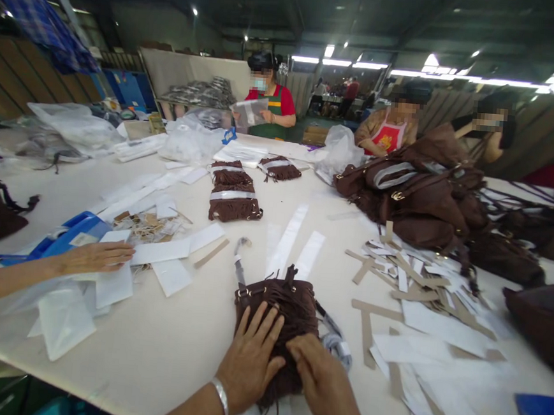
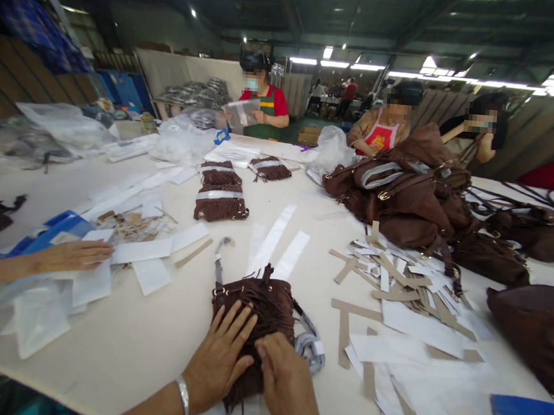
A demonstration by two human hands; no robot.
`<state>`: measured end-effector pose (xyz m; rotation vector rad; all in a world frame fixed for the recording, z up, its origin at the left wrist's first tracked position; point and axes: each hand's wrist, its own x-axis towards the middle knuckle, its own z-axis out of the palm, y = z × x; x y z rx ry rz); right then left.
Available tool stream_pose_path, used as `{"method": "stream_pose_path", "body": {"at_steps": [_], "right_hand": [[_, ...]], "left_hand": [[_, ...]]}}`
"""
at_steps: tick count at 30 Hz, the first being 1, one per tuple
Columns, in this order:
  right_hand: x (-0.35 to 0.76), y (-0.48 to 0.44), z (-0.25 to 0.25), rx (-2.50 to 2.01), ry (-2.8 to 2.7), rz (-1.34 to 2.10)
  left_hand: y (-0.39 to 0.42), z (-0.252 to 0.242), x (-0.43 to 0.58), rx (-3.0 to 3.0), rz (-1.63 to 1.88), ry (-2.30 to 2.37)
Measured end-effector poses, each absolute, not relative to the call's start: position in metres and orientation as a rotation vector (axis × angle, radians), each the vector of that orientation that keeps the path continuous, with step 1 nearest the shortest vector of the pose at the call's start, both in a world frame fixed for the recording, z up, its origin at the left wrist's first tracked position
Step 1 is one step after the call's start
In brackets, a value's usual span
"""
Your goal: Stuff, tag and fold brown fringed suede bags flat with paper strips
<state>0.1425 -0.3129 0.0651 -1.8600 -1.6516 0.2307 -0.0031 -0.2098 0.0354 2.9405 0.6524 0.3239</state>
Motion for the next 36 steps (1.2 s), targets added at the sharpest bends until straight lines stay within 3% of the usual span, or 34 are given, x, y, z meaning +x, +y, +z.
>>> {"method": "stream_pose_path", "body": {"at_steps": [4,11,16,20,24,29,36], "right_hand": [[0.162,-0.273,0.054,-1.863,-1.372,-0.026],[0.179,-0.251,-0.026,-1.881,-1.351,0.033],[0.178,-0.252,-0.006,-1.924,-1.125,0.167],[0.186,-0.238,0.019,-2.070,-1.049,0.314],[0.196,-0.226,0.029,-2.242,-1.251,0.319],[0.199,-0.216,0.032,-2.330,-1.300,0.395],[0.206,-0.205,0.036,-2.367,-1.302,0.547]], "left_hand": [[-0.214,0.028,-0.003,2.952,0.345,0.781],[-0.204,-0.002,-0.023,2.881,0.427,0.808],[-0.194,0.034,-0.006,2.781,0.487,0.890],[-0.176,0.064,0.035,2.785,0.263,0.778],[-0.161,0.053,0.050,2.725,-0.003,0.697],[-0.155,0.041,0.046,2.747,0.042,0.743],[-0.145,0.065,0.029,2.729,0.062,0.504]]}}
